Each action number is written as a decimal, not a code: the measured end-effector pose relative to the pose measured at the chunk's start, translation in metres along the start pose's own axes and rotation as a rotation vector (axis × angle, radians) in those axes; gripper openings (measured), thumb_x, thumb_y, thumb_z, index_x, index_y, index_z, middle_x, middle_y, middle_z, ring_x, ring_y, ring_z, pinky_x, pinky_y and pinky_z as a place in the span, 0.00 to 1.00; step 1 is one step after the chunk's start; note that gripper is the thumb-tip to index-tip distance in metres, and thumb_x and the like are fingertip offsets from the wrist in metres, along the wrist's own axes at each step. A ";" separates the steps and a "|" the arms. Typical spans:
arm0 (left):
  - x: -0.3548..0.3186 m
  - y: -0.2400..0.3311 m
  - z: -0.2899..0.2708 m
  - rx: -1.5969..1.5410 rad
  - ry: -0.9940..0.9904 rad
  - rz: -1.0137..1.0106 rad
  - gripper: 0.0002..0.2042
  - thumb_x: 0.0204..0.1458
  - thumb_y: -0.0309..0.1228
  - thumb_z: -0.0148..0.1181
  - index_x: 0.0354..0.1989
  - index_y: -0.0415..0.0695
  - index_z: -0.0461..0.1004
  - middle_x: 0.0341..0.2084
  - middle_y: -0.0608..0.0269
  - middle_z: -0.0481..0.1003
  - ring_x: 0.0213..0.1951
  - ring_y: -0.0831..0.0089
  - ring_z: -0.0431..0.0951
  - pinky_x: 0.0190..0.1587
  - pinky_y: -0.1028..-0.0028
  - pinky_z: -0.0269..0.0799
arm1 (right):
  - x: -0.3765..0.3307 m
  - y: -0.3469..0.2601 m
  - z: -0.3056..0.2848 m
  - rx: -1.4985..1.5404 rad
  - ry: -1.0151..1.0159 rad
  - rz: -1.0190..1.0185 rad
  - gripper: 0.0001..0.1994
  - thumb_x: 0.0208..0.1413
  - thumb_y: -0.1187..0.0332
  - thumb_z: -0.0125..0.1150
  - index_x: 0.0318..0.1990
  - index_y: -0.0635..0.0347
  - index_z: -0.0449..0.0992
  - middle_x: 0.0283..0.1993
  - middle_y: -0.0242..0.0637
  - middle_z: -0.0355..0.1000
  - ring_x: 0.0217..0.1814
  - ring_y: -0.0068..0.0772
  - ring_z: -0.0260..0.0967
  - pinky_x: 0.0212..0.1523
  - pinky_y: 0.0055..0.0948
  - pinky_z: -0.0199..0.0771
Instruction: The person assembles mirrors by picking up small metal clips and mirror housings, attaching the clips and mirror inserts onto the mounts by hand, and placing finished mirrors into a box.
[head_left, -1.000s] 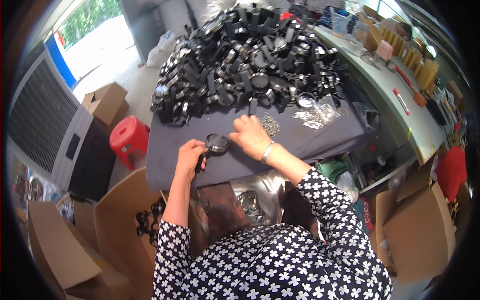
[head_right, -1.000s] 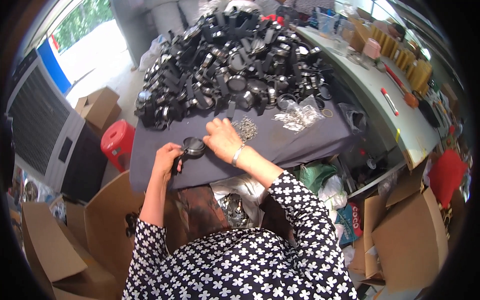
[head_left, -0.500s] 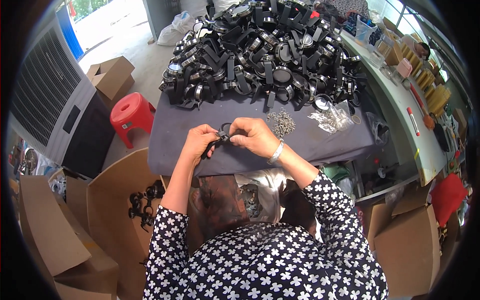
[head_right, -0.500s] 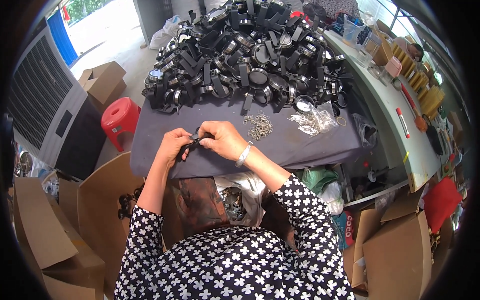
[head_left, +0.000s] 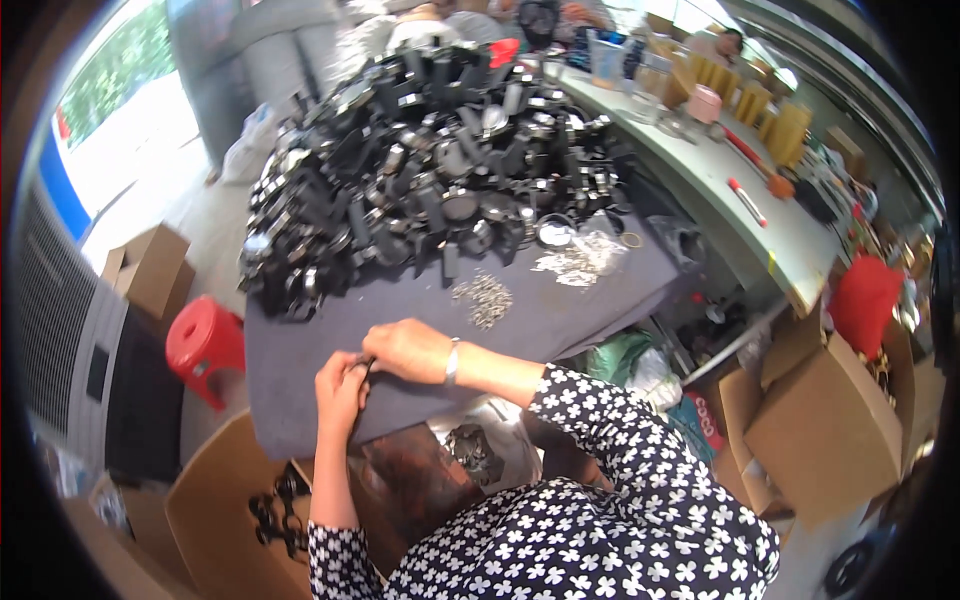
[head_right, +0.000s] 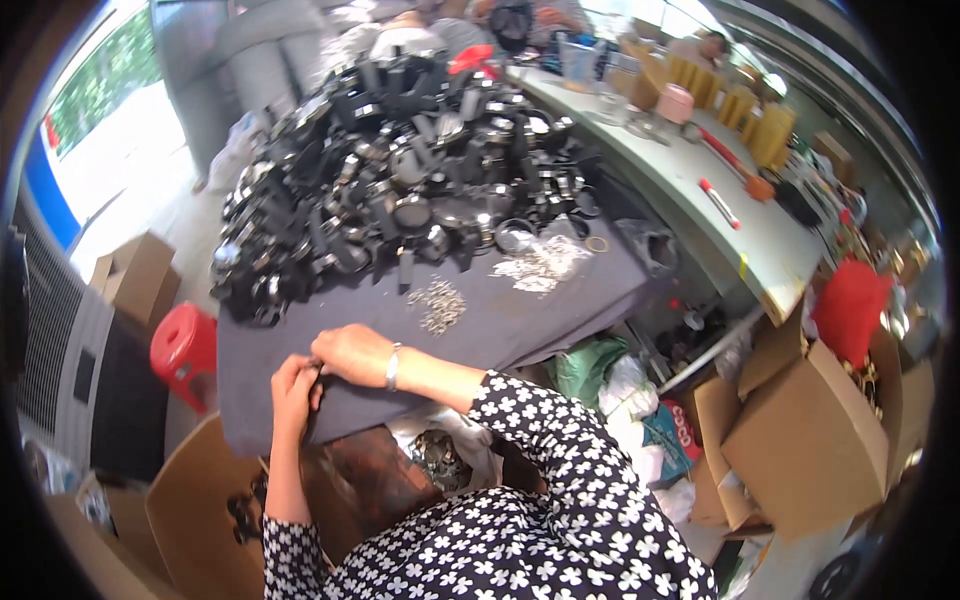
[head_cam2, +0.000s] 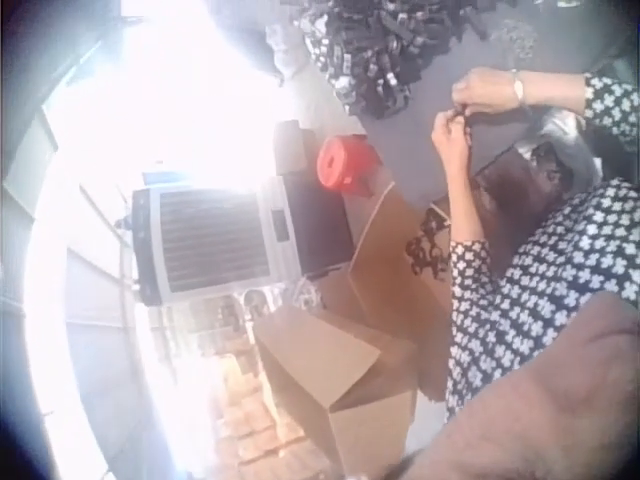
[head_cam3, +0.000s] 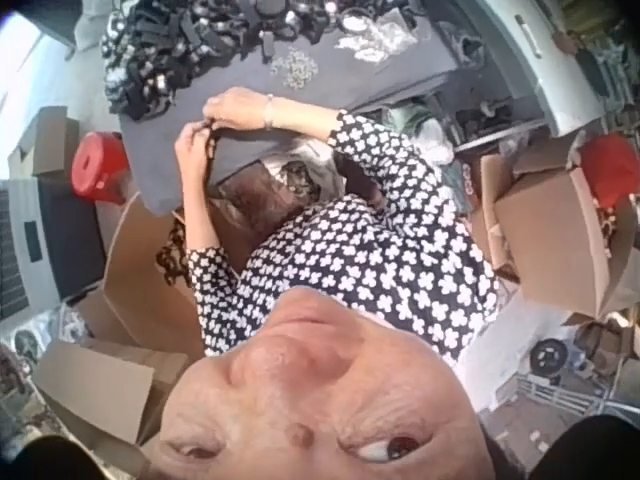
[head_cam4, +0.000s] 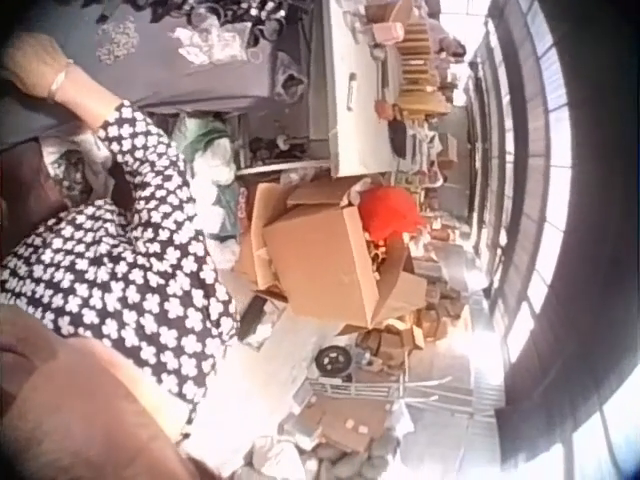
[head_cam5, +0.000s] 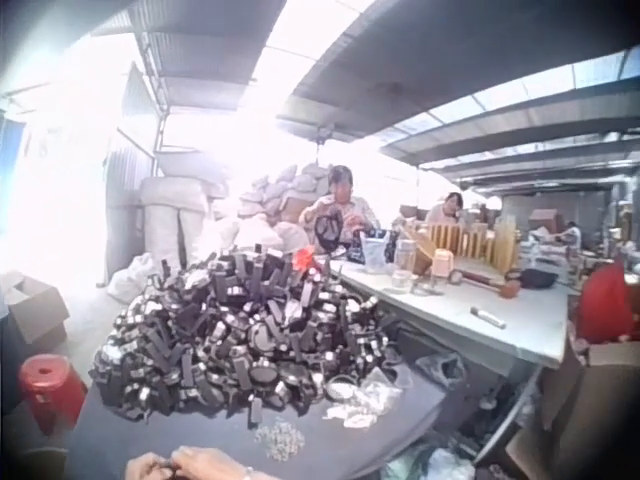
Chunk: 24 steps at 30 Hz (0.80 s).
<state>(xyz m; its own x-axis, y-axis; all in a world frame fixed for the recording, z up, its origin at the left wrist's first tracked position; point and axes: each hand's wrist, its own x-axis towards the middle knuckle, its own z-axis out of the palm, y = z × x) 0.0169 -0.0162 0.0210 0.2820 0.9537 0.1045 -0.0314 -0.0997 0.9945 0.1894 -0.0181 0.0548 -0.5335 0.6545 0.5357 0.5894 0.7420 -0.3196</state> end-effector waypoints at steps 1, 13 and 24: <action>-0.008 0.006 0.001 0.072 -0.011 0.007 0.04 0.43 0.22 0.50 0.29 0.36 0.68 0.13 0.64 0.67 0.13 0.80 0.64 0.14 0.80 0.57 | 0.000 -0.003 -0.003 0.047 0.015 -0.043 0.09 0.39 0.69 0.60 0.26 0.62 0.67 0.28 0.42 0.68 0.32 0.46 0.68 0.31 0.38 0.68; -0.028 0.016 0.012 0.693 0.175 0.614 0.06 0.39 0.22 0.54 0.27 0.37 0.65 0.14 0.51 0.68 0.18 0.53 0.70 0.20 0.66 0.64 | 0.031 -0.010 -0.023 0.227 -0.237 0.001 0.11 0.36 0.68 0.63 0.26 0.62 0.68 0.26 0.38 0.68 0.30 0.44 0.67 0.29 0.36 0.65; 0.000 -0.013 0.020 0.639 0.264 0.514 0.12 0.42 0.37 0.58 0.30 0.43 0.68 0.20 0.53 0.72 0.24 0.54 0.73 0.24 0.62 0.66 | -0.018 0.015 0.003 0.688 0.316 0.623 0.03 0.45 0.75 0.58 0.26 0.63 0.70 0.26 0.29 0.68 0.27 0.17 0.64 0.30 0.17 0.66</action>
<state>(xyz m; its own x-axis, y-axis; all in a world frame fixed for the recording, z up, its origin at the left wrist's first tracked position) 0.0367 -0.0205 0.0078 0.1463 0.7734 0.6168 0.4739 -0.6021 0.6425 0.2057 -0.0181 0.0381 -0.0009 0.9632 0.2686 0.1747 0.2646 -0.9484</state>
